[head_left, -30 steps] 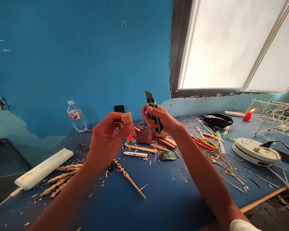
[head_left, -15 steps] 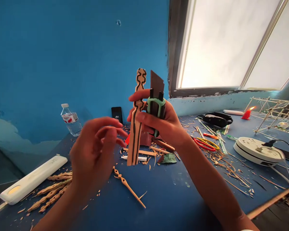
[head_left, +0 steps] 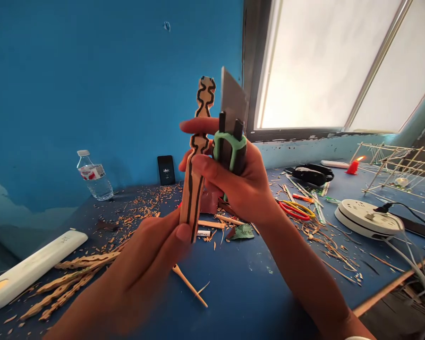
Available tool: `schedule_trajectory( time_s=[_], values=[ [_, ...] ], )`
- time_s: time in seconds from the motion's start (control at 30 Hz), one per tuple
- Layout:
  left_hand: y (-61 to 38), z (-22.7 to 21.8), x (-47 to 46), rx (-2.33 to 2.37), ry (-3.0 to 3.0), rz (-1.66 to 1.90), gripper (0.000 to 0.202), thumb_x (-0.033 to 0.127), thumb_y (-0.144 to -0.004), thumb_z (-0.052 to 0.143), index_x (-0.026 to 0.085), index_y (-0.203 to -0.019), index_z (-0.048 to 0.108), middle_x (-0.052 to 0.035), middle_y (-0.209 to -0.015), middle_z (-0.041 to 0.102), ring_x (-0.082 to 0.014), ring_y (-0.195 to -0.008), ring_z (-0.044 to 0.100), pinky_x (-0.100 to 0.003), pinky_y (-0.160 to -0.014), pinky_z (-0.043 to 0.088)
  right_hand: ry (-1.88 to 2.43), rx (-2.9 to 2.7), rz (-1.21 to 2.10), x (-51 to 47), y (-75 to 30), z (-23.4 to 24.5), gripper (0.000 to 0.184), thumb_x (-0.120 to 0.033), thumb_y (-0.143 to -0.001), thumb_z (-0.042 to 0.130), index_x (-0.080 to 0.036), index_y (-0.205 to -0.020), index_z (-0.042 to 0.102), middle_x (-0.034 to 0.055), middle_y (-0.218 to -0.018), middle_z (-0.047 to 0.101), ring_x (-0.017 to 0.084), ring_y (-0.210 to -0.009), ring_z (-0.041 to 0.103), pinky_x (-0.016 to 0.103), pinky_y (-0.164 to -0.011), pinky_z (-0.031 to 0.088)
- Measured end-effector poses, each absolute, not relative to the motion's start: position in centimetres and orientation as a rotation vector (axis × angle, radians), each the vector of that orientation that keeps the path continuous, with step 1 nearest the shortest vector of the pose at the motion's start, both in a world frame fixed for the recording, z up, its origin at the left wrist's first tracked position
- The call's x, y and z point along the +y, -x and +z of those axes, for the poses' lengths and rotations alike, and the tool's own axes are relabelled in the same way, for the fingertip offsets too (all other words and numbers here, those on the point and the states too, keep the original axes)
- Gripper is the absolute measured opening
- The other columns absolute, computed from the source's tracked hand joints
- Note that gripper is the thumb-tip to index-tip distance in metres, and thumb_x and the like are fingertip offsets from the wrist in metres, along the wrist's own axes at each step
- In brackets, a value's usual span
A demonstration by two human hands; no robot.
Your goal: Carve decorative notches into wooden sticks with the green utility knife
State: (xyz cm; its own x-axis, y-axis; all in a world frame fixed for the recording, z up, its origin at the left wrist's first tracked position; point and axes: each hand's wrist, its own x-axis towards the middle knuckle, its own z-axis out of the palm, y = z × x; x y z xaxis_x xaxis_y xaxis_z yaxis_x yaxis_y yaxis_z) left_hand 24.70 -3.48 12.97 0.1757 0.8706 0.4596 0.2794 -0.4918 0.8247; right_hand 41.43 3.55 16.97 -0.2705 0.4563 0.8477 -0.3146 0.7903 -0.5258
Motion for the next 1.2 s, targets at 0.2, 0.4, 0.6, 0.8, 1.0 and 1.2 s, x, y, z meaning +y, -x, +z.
schedule_trajectory(
  time_s=[0.2, 0.4, 0.6, 0.8, 1.0, 1.2],
  values=[
    [-23.8, 13.9, -2.9, 0.940, -1.660, 1.424, 0.043, 0.056, -0.100, 0.053, 0.023, -0.072, 0.055, 0.0051, -0.055, 0.045, -0.0099, -0.048, 0.038, -0.023, -0.045, 0.029, 0.167, -1.544, 0.327, 4.4, -41.2, 16.1, 0.055, -0.075, -0.093, 0.057, -0.029, -0.123, 0.054, -0.0002, -0.099, 0.055, 0.007, -0.054, 0.038, 0.028, -0.046, 0.033],
    [-23.9, 15.1, -3.2, 0.959, -1.487, 1.566, 0.042, 0.049, -0.098, 0.060, 0.022, -0.067, 0.059, 0.0076, -0.043, 0.041, -0.0064, -0.035, 0.038, -0.017, -0.037, 0.030, 0.293, -1.968, 0.081, 5.2, -41.3, 15.2, 0.055, -0.070, -0.103, 0.039, -0.022, -0.078, 0.047, -0.0054, -0.060, 0.045, 0.010, -0.054, 0.029, 0.031, -0.053, 0.023],
    [-24.0, 14.8, -3.1, 0.923, -1.393, 1.598, 0.042, 0.041, -0.103, 0.053, 0.022, -0.065, 0.054, 0.0055, -0.047, 0.045, -0.0090, -0.039, 0.042, -0.018, -0.037, 0.035, 0.445, -1.964, 0.046, 5.0, -40.0, 14.5, 0.052, -0.065, -0.104, 0.040, -0.023, -0.074, 0.041, -0.0054, -0.056, 0.046, 0.010, -0.052, 0.029, 0.031, -0.053, 0.018],
    [-23.9, 14.3, -2.5, 0.801, -1.268, 1.514, 0.041, 0.044, -0.098, 0.062, 0.020, -0.065, 0.056, 0.0074, -0.054, 0.031, -0.0055, -0.043, 0.034, -0.016, -0.040, 0.032, 0.559, -1.922, -0.003, 5.0, -39.6, 14.1, 0.045, -0.051, -0.105, 0.040, -0.023, -0.070, 0.035, -0.0054, -0.054, 0.040, 0.011, -0.051, 0.025, 0.032, -0.055, 0.016],
    [-25.5, 13.6, -1.9, 0.891, -1.213, 1.469, 0.047, 0.056, -0.088, 0.071, 0.020, -0.065, 0.052, 0.0094, -0.052, 0.026, -0.0045, -0.040, 0.030, -0.016, -0.037, 0.023, 0.768, -1.846, -0.026, 7.0, -39.6, 13.5, 0.043, -0.043, -0.103, 0.040, -0.023, -0.065, 0.034, -0.0056, -0.055, 0.031, 0.013, -0.055, 0.014, 0.034, -0.058, 0.014],
    [-25.6, 13.7, -1.3, 0.933, -1.150, 1.516, 0.041, 0.050, -0.092, 0.067, 0.019, -0.069, 0.056, 0.0088, -0.052, 0.031, -0.0043, -0.038, 0.036, -0.017, -0.038, 0.030, 0.809, -1.811, 0.051, 8.7, -39.0, 13.2, 0.049, -0.051, -0.107, 0.036, -0.023, -0.066, 0.034, -0.0056, -0.058, 0.029, 0.013, -0.059, 0.016, 0.034, -0.059, 0.015]
  ],
)
